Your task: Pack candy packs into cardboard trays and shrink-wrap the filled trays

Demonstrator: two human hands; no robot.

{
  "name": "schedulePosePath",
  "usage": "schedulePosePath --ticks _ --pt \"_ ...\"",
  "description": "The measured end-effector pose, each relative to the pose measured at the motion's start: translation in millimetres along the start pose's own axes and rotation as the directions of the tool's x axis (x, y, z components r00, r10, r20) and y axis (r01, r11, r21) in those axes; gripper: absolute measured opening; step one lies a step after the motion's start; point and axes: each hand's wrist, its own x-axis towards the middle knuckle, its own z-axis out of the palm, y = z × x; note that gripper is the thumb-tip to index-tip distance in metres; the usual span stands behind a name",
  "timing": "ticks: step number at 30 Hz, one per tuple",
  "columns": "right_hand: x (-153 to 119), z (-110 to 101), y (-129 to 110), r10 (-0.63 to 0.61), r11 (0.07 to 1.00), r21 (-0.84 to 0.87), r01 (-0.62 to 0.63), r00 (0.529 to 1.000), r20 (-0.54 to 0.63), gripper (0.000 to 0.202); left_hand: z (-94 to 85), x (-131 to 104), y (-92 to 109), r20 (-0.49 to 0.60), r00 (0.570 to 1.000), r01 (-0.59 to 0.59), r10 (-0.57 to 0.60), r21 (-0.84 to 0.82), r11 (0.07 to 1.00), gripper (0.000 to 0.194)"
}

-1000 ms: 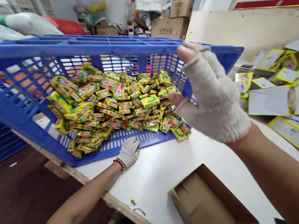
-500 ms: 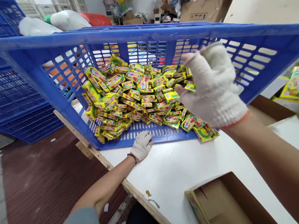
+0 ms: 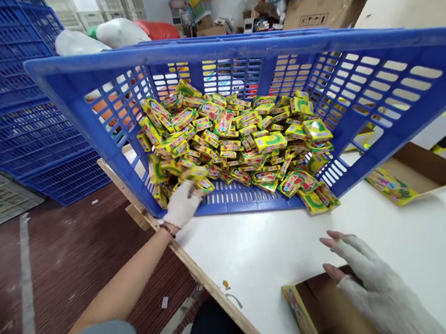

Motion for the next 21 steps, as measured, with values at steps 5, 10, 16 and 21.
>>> schedulePosePath --ticks 5,10,16,21 --pt "-35.0 -20.4 3.2 0.110 0.994 -0.020 -0.111 0.994 -0.016 0.032 -23.5 -24.7 -8.6 -0.238 0.971 -0.004 0.014 0.045 0.999 0.025" --pt "-69.9 -10.9 15.8 0.269 0.963 -0.011 -0.269 0.962 0.046 0.036 -25.3 8.1 -31.1 -0.365 0.931 0.054 -0.031 0.051 0.997 0.039" --pt "-93.1 27.2 4.1 0.430 0.899 -0.017 -0.437 0.876 0.221 0.046 6.8 15.4 -4.2 -0.209 0.978 0.040 -0.020 0.091 0.995 0.061" --pt "-92.2 37.3 -9.8 0.474 0.873 -0.014 -0.487 0.842 0.258 0.054 -16.0 -32.0 10.1 0.146 0.938 -0.331 0.316 0.098 0.938 0.056"
